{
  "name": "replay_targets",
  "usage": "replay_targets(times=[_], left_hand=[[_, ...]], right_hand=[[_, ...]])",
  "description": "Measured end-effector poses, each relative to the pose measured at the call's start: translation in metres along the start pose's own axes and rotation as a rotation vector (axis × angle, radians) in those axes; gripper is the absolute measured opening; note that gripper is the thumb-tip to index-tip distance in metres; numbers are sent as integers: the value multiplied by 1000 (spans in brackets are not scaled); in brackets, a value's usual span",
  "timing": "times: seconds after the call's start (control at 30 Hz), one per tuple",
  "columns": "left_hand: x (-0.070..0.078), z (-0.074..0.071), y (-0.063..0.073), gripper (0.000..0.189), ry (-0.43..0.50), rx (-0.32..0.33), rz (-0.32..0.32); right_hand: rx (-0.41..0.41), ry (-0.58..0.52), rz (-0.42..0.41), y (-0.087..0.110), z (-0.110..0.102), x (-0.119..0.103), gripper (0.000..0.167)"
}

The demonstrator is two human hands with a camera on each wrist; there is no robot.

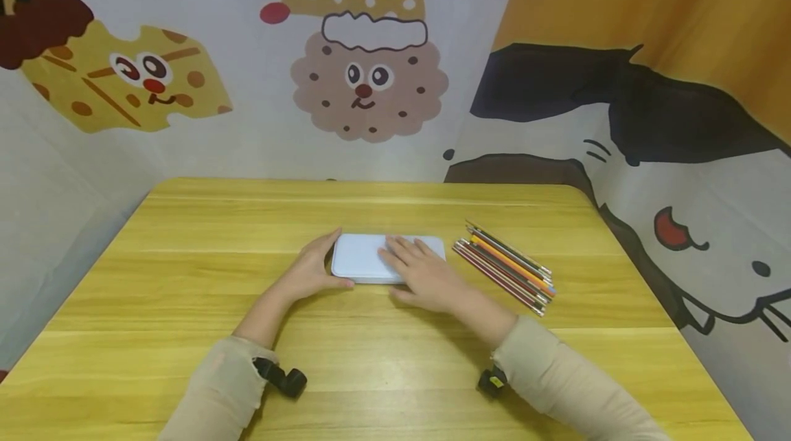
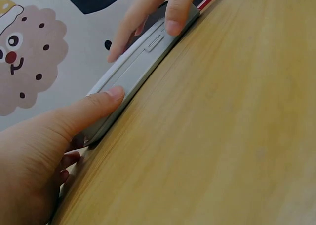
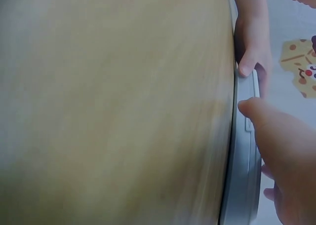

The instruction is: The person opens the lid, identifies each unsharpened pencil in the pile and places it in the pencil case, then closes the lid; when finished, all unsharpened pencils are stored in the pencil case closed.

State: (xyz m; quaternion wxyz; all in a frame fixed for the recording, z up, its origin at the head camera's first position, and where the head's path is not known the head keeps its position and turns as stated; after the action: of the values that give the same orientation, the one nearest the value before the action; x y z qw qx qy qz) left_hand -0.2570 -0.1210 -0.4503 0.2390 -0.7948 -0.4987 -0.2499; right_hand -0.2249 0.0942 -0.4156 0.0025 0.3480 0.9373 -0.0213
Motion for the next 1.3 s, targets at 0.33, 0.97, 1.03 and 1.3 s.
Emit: replay_targets(times=[0.33, 0.97, 1.03, 1.3], left_hand=[[1, 0, 1, 120, -24, 4, 11], [4, -1, 2, 117, -35, -15, -3], [3, -1, 2, 117, -31, -15, 0], [4, 0, 2, 117, -36, -18, 3]], right_hand=[[-33, 25, 34, -3, 3, -7, 65], [-79, 209, 88, -13, 3, -28, 50], [-63, 249, 89, -15, 1, -31, 49], [7, 496, 94, -17, 0, -42, 46]])
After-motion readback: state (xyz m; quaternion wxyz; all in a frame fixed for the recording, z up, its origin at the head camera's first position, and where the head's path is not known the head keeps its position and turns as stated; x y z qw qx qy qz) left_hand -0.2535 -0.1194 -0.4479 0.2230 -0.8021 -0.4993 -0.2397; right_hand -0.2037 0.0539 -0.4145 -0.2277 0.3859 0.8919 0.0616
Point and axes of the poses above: each hand's wrist, its own y-axis away from the middle knuckle, its own z-axis out of the palm, x = y × z, the point moved 5 cm from there along -y, towards the middle knuckle, and after that the axes turned 5 degrees about -y, right-handed, at the moved point
